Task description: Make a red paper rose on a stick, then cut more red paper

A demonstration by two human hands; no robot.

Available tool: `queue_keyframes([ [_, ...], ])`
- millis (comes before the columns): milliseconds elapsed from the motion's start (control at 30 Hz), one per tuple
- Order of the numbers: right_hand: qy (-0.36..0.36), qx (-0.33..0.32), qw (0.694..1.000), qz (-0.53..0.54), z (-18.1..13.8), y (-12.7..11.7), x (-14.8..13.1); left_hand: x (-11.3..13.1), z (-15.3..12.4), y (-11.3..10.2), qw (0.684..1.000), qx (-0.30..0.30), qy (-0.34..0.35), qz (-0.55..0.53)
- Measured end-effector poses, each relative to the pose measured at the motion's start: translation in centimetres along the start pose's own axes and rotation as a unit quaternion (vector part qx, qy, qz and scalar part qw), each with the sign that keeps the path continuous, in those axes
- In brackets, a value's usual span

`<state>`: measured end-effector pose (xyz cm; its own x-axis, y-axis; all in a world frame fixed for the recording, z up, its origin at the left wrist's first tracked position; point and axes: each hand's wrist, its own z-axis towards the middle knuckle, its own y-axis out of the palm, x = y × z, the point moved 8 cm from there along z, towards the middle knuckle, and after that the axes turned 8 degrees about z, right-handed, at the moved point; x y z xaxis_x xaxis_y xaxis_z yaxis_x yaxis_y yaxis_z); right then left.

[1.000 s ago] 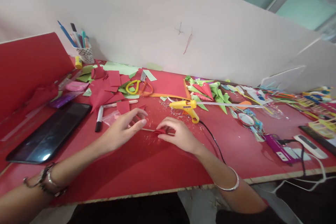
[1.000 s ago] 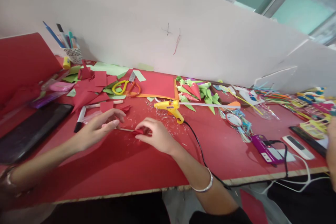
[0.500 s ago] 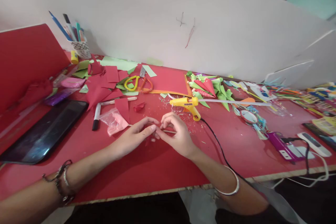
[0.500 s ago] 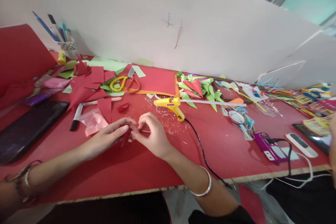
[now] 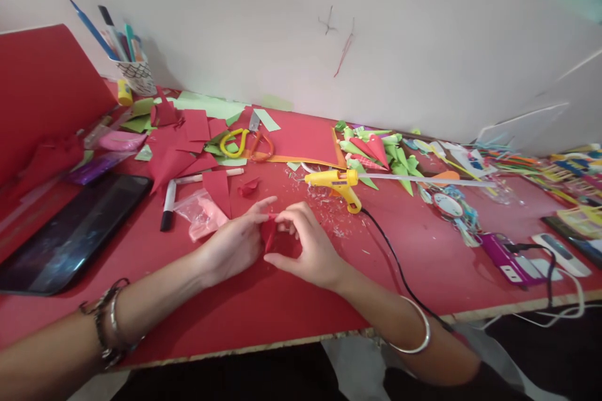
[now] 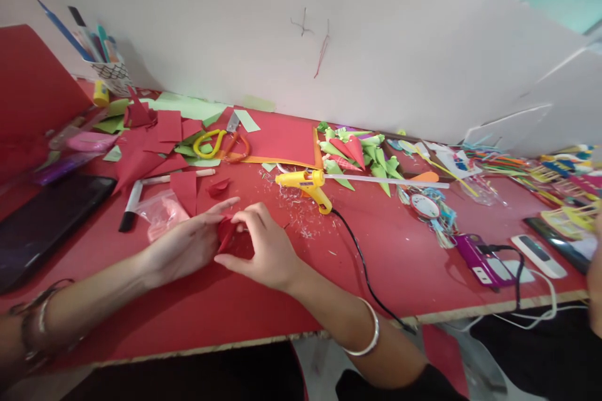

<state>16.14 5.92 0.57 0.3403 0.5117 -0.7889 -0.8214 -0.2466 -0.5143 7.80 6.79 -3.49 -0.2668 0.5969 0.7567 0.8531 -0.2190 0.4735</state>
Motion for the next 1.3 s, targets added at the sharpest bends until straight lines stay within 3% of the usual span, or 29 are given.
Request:
queue_keyframes([
  [167, 0.026, 0.023, 0.999, -0.021, 0.0, -0.1, 0.5, 0.0, 0.2, 0.0, 0.999, -0.015, 0.042, 0.004],
  [400, 0.007, 0.053, 0.998, 0.032, 0.2, -0.9, 0.3, 0.5, 0.1, -0.9, 0.983, 0.022, 0.123, 0.134],
  [533, 0.033, 0.060, 0.997, 0.042, 0.1, -1.1, 0.7, 1.5, -0.1, -1.1, 0.941, 0.054, 0.169, 0.287],
  [667, 0.092, 0.082, 0.981, 0.150, 0.0, -1.3, 2.0, 2.9, -0.5, -0.7, 0.878, 0.069, 0.228, 0.415],
  [800, 0.156, 0.096, 0.944, 0.274, 0.1, -1.1, 3.3, 3.4, -0.8, -0.8, 0.844, 0.078, 0.252, 0.467],
  [900, 0.162, 0.100, 0.932, 0.308, 0.2, -1.1, 3.4, 3.6, -0.8, -1.2, 0.833, 0.096, 0.251, 0.483],
  [1133, 0.088, 0.112, 0.978, 0.151, -0.1, -1.8, 2.0, 4.8, -1.6, -1.5, 0.811, 0.135, 0.277, 0.497],
  [1300, 0.039, 0.093, 0.991, 0.093, -0.1, -1.9, 0.9, 5.0, -1.8, -1.7, 0.800, 0.147, 0.290, 0.504],
])
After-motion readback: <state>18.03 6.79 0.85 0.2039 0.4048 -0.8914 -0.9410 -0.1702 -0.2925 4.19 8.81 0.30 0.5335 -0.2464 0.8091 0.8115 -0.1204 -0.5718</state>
